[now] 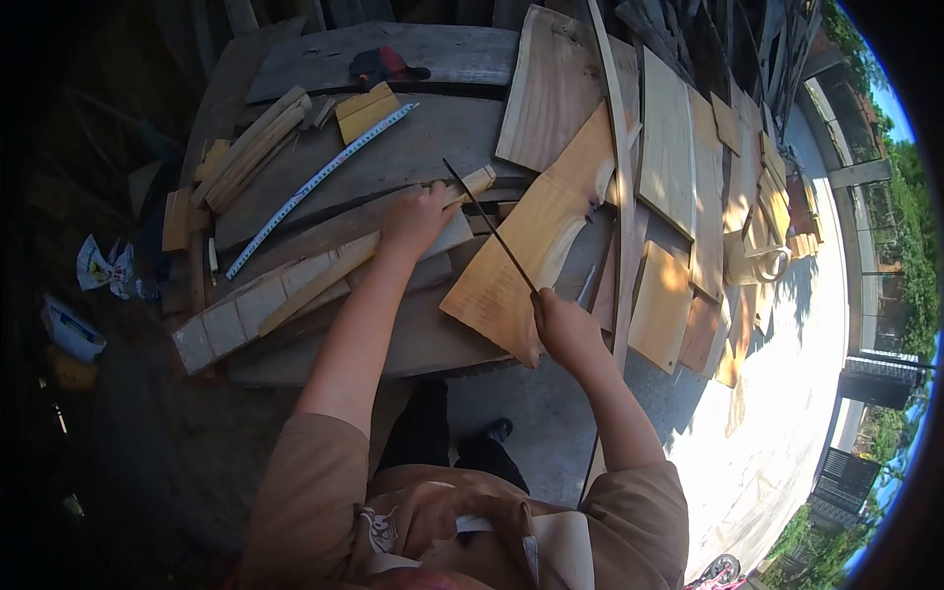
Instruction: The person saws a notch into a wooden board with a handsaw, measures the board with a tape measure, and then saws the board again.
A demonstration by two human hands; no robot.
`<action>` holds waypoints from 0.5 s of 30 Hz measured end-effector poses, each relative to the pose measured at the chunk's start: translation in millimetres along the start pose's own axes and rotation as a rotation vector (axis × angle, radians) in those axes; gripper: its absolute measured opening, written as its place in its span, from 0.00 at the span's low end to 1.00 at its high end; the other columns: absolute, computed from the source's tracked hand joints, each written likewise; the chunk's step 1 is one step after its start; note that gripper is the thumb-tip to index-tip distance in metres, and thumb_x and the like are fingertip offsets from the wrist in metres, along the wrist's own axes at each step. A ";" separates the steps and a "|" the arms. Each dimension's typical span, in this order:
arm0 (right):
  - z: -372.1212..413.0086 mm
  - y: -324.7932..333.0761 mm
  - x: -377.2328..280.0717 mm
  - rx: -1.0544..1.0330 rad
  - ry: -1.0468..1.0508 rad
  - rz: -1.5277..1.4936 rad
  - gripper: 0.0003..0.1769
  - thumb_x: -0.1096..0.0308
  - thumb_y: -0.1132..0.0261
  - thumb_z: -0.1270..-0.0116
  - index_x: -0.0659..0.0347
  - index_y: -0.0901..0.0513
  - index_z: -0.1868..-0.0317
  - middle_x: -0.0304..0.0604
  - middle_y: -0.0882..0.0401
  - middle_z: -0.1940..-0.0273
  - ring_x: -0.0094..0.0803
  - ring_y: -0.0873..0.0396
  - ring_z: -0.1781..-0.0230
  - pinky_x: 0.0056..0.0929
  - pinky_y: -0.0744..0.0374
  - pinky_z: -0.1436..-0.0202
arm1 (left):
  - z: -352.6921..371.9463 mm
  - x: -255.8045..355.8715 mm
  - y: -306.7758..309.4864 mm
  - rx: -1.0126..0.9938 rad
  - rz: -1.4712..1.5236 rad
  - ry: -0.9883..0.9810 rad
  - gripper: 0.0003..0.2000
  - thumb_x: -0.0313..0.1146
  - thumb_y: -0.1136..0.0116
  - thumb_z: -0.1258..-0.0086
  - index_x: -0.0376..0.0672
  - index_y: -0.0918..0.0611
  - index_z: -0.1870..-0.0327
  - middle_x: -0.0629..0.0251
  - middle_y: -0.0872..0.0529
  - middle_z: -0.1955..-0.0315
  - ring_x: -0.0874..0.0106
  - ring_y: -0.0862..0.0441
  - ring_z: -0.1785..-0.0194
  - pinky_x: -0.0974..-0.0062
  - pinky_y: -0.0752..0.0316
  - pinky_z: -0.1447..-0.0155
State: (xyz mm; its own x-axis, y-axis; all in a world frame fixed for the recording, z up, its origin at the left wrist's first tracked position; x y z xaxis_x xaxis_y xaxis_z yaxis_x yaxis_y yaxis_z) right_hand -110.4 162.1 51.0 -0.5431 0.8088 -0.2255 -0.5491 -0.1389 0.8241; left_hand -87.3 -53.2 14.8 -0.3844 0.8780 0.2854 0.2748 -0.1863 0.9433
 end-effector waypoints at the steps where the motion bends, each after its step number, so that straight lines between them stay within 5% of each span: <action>1: 4.5 -0.8 1.4 -0.022 -0.021 -0.004 0.18 0.57 0.56 0.31 0.64 0.28 0.63 0.57 0.22 0.68 0.54 0.23 0.64 0.48 0.26 0.61 | -0.4 -0.2 -0.1 -0.023 0.013 0.003 0.15 0.45 0.44 0.40 0.42 0.29 0.70 0.57 0.19 0.79 0.60 0.19 0.72 0.65 0.24 0.72; 8: -115.4 9.4 -63.4 0.172 0.265 -0.090 0.17 0.60 0.55 0.33 0.64 0.26 0.61 0.58 0.22 0.67 0.52 0.23 0.62 0.46 0.26 0.58 | -0.2 0.7 -4.0 -0.034 0.023 0.007 0.16 0.45 0.44 0.40 0.40 0.29 0.70 0.56 0.19 0.78 0.58 0.19 0.72 0.65 0.24 0.72; 15: -32.2 -5.9 -11.7 0.106 0.095 -0.011 0.16 0.58 0.55 0.32 0.63 0.29 0.65 0.58 0.23 0.72 0.54 0.23 0.68 0.49 0.26 0.64 | -1.6 0.1 1.6 -0.081 0.048 0.041 0.15 0.45 0.44 0.40 0.41 0.28 0.70 0.55 0.18 0.77 0.58 0.19 0.72 0.63 0.24 0.71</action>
State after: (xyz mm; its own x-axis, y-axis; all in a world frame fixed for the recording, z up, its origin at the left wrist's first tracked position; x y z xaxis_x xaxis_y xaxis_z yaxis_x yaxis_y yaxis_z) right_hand -121.3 135.0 32.0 -0.5980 0.7514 -0.2789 -0.4880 -0.0654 0.8704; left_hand -88.3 -54.1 16.6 -0.4087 0.8486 0.3359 0.2222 -0.2644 0.9385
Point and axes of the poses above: each hand's wrist, its own z-axis away from the middle knuckle, its own y-axis out of the back of the hand, x = y × z, the point moved 9 cm from there along -z, towards the middle knuckle
